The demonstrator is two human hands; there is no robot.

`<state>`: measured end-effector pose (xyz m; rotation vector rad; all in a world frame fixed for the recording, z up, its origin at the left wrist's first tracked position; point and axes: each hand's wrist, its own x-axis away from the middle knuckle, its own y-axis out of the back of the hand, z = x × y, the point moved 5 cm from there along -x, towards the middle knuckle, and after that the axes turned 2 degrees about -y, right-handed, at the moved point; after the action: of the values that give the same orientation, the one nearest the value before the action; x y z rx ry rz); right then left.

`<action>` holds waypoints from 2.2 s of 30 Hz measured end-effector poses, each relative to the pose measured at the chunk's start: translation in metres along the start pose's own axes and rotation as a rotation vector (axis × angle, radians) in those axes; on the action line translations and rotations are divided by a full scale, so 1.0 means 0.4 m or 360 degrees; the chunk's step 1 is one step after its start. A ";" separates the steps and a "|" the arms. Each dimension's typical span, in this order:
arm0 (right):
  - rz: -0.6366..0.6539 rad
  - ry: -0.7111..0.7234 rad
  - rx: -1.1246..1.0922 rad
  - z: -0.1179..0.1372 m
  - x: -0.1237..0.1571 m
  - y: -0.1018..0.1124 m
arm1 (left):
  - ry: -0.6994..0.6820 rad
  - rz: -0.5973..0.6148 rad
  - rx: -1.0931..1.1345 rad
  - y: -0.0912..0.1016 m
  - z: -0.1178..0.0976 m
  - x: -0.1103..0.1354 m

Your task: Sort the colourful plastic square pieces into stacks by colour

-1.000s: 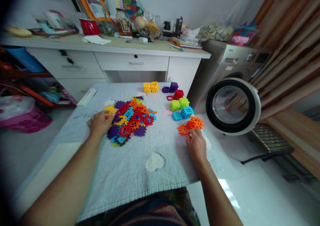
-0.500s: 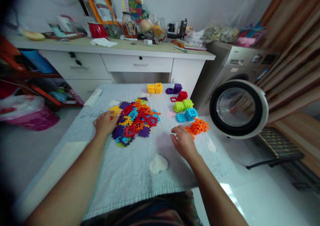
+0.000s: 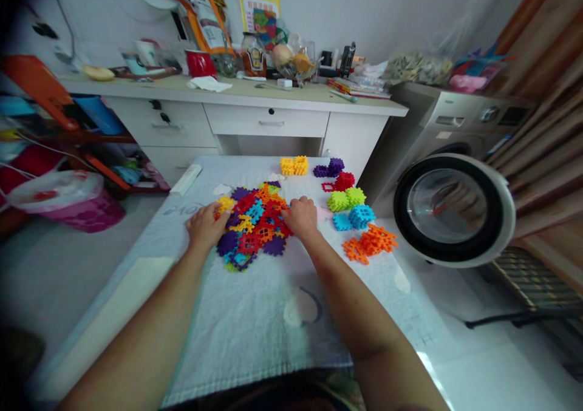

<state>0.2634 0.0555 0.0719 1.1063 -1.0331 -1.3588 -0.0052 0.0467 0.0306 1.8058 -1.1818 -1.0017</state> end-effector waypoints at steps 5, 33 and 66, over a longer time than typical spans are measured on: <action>0.0078 -0.0103 0.0052 0.012 -0.025 -0.022 | -0.0023 -0.0027 0.0001 -0.005 0.002 -0.003; -0.0213 -0.0217 -0.0138 -0.387 0.345 0.132 | 0.0012 0.0036 -0.0040 -0.001 0.001 -0.001; -0.0405 -0.0413 0.0143 -0.407 0.411 0.085 | -0.0009 0.0048 -0.0031 0.001 -0.004 -0.001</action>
<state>0.4264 -0.1115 0.0610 1.1795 -1.1791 -1.7077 -0.0040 0.0470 0.0318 1.7661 -1.1952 -0.9985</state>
